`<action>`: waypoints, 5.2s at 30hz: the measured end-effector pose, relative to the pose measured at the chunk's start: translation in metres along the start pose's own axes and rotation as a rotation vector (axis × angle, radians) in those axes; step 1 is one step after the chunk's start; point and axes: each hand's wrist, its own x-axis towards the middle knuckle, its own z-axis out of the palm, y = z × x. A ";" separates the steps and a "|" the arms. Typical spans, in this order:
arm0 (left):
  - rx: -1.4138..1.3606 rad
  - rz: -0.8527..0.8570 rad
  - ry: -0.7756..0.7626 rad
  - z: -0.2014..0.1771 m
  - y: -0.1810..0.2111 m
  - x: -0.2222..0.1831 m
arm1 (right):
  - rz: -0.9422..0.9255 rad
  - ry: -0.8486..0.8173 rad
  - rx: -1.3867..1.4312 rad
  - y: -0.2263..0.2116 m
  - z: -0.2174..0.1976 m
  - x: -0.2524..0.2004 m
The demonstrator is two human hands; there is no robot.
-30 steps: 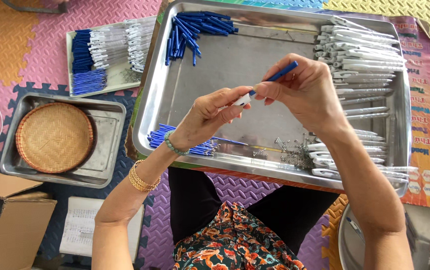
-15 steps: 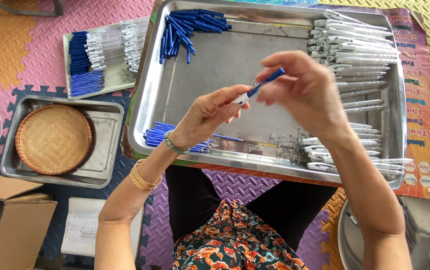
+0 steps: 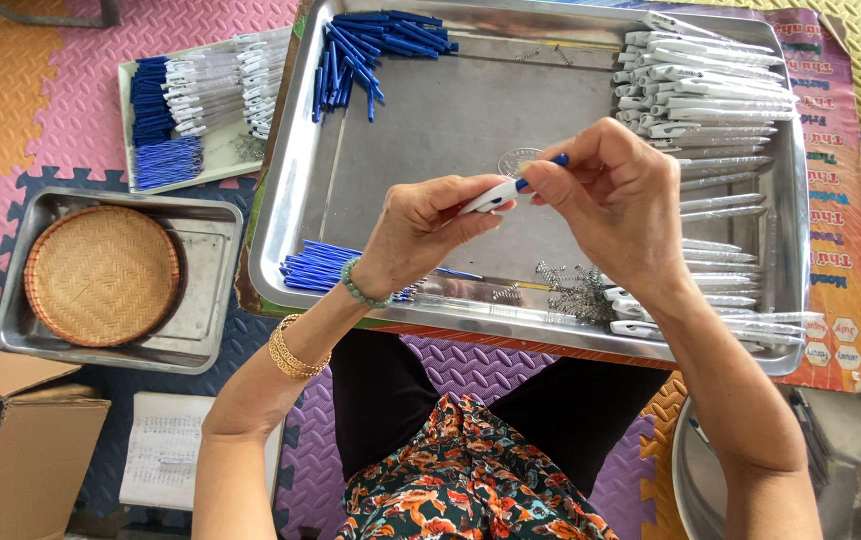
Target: The person assembles pens by inserting ink cartridges into pen barrels and attaching pen caps by hand on a metal tray.
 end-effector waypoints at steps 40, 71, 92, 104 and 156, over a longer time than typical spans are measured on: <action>-0.834 -0.022 -0.426 0.143 0.015 0.046 | 0.304 0.219 -0.644 0.096 -0.086 -0.231; 1.430 0.233 -0.220 -0.120 -0.139 0.036 | -0.210 -0.120 -0.805 0.130 -0.126 -0.088; 0.799 0.001 -0.225 -0.063 -0.038 -0.026 | -0.188 -0.530 -0.950 0.152 0.050 -0.073; -0.208 -0.410 0.132 -0.029 -0.022 -0.015 | 0.016 -0.550 -0.712 0.092 0.024 -0.076; -0.549 -0.259 0.330 0.013 -0.001 -0.010 | 0.200 -0.198 -0.916 0.098 -0.088 -0.078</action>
